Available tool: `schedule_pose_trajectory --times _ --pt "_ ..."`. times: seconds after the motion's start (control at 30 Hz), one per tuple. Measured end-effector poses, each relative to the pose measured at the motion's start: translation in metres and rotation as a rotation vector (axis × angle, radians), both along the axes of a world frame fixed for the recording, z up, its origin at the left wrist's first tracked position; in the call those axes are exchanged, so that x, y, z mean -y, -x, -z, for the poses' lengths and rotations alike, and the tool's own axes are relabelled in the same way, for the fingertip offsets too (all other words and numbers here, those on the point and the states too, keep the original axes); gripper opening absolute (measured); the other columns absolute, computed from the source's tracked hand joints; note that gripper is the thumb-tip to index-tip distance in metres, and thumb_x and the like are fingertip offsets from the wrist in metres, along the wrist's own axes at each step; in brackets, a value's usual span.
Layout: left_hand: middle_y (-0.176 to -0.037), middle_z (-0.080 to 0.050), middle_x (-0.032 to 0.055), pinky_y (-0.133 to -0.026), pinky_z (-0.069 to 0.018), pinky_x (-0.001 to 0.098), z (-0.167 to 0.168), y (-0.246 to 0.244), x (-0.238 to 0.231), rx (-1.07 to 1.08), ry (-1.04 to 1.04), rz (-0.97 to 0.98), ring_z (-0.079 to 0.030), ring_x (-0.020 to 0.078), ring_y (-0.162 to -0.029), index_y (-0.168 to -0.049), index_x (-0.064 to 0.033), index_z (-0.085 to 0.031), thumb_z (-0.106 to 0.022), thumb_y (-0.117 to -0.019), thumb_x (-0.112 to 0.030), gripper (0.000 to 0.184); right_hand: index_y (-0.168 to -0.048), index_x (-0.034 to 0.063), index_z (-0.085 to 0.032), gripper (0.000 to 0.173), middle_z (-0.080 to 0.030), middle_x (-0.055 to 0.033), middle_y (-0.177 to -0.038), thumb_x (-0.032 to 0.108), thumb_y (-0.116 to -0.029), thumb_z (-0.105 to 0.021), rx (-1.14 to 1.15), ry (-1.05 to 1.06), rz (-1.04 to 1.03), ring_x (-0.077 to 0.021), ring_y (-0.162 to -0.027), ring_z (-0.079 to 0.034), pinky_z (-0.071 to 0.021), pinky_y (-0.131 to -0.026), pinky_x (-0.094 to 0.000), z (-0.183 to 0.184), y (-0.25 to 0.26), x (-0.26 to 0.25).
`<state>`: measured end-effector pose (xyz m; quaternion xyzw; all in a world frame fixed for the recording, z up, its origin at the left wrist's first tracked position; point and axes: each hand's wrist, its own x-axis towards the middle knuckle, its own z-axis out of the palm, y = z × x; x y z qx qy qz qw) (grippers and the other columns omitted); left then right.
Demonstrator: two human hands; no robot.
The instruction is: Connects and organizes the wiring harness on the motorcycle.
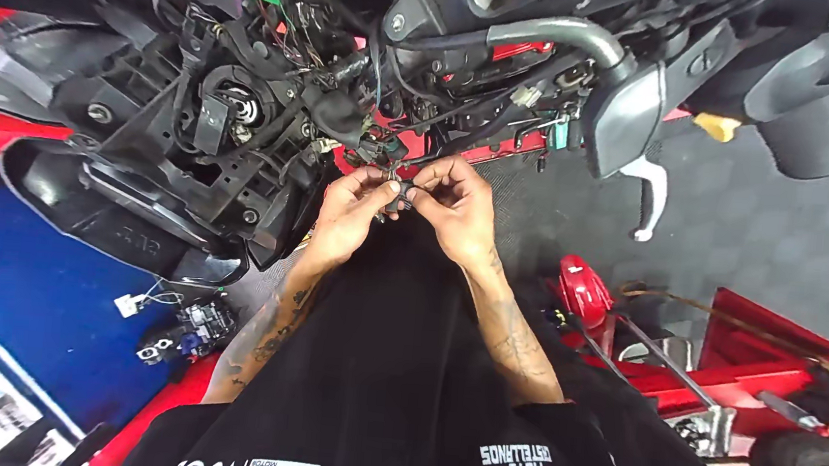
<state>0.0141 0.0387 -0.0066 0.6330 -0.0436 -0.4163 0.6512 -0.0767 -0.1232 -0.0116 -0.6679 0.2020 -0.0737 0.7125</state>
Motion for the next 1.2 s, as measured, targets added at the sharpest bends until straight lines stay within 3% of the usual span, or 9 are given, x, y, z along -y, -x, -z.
schedule_pose_trajectory --times 0.27,0.47,0.63,0.77,0.93,1.03,1.13,1.2 --pt "-0.095 -0.07 0.0074 -0.076 -0.0613 0.0324 0.003 0.008 0.0 -0.086 0.127 -0.128 -0.069 0.0155 -0.08 -0.111 -0.0022 -0.065 -0.058 -0.1019 -0.006 0.012 -0.098 0.0055 -0.059 0.022 -0.066 -0.0057 -0.085 -0.007 -0.085 -0.072 -0.018 -0.123 0.007 -0.0104 -0.066 -0.062 -0.0535 -0.056 -0.0223 0.006 0.001 -0.001" --pt "-0.098 -0.072 0.009 -0.079 -0.0632 0.0378 -0.002 -0.002 -0.004 0.027 -0.023 -0.022 -0.072 0.0193 -0.083 -0.114 -0.0007 -0.066 -0.064 -0.1009 -0.009 0.016 -0.1 0.0026 -0.065 0.015 -0.065 -0.005 -0.083 -0.002 -0.0872 -0.072 0.009 0.107 0.058 -0.0112 -0.069 -0.064 -0.0558 -0.06 -0.0254 0.016 0.0 -0.012" --pt "-0.101 -0.072 0.0106 -0.082 -0.0626 0.0373 -0.002 0.0 -0.001 -0.121 0.014 -0.106 -0.072 0.0199 -0.085 -0.116 -0.0003 -0.066 -0.065 -0.099 -0.005 0.018 -0.102 0.0022 -0.069 0.014 -0.069 -0.0046 -0.088 0.002 -0.0891 -0.073 0.037 0.233 0.097 -0.0097 -0.076 -0.066 -0.0575 -0.066 -0.025 0.021 0.002 -0.016" --pt "-0.1 -0.073 0.0105 -0.081 -0.0628 0.0348 -0.001 -0.003 -0.003 -0.236 0.06 -0.127 -0.072 0.0185 -0.084 -0.114 -0.0006 -0.068 -0.064 -0.0979 0.0 0.017 -0.103 0.0014 -0.069 0.014 -0.07 -0.0057 -0.088 0.0 -0.0898 -0.073 0.003 0.117 0.056 -0.0108 -0.075 -0.067 -0.0585 -0.067 -0.0261 0.021 0.001 -0.013" --pt "-0.099 -0.073 0.0103 -0.079 -0.063 0.0328 -0.002 -0.007 -0.003 -0.317 0.089 -0.13 -0.073 0.0172 -0.083 -0.114 -0.0015 -0.068 -0.064 -0.0974 0.002 0.017 -0.1 0.0002 -0.068 0.015 -0.069 -0.0073 -0.087 -0.005 -0.0871 -0.073 -0.02 -0.161 0.001 -0.0113 -0.067 -0.065 -0.0578 -0.058 -0.0251 0.026 -0.003 -0.01" --pt "-0.099 -0.073 0.0109 -0.078 -0.0634 0.0333 -0.003 -0.004 -0.002 -0.295 0.079 -0.15 -0.073 0.0177 -0.082 -0.114 -0.0005 -0.068 -0.065 -0.0967 0.002 0.018 -0.102 0.0001 -0.069 0.014 -0.07 -0.0068 -0.086 -0.004 -0.0892 -0.073 -0.041 -0.18 0.023 -0.0116 -0.068 -0.066 -0.0592 -0.06 -0.026 0.026 0.0 -0.01" --pt "-0.101 -0.073 0.0112 -0.08 -0.0634 0.0351 -0.001 -0.003 -0.002 -0.27 0.107 -0.152 -0.073 0.0191 -0.085 -0.115 -0.0006 -0.068 -0.064 -0.0971 0.002 0.019 -0.111 0.0006 -0.067 0.016 -0.071 -0.0087 -0.095 0.002 -0.0951 -0.068 -0.082 -0.231 0.042 -0.015 -0.074 -0.068 -0.0612 -0.065 -0.0299 0.02 0.002 -0.002" --pt "-0.102 -0.073 0.0106 -0.08 -0.0634 0.0346 0.0 -0.001 -0.003 -0.274 0.117 -0.155 -0.073 0.0186 -0.085 -0.114 -0.0014 -0.068 -0.064 -0.097 0.002 0.018 -0.121 0.0018 -0.064 0.024 -0.071 -0.01 -0.105 0.006 -0.0978 -0.064 -0.105 -0.407 0.001 -0.0156 -0.08 -0.07 -0.0616 -0.07 -0.0314 0.017 0.002 0.003"
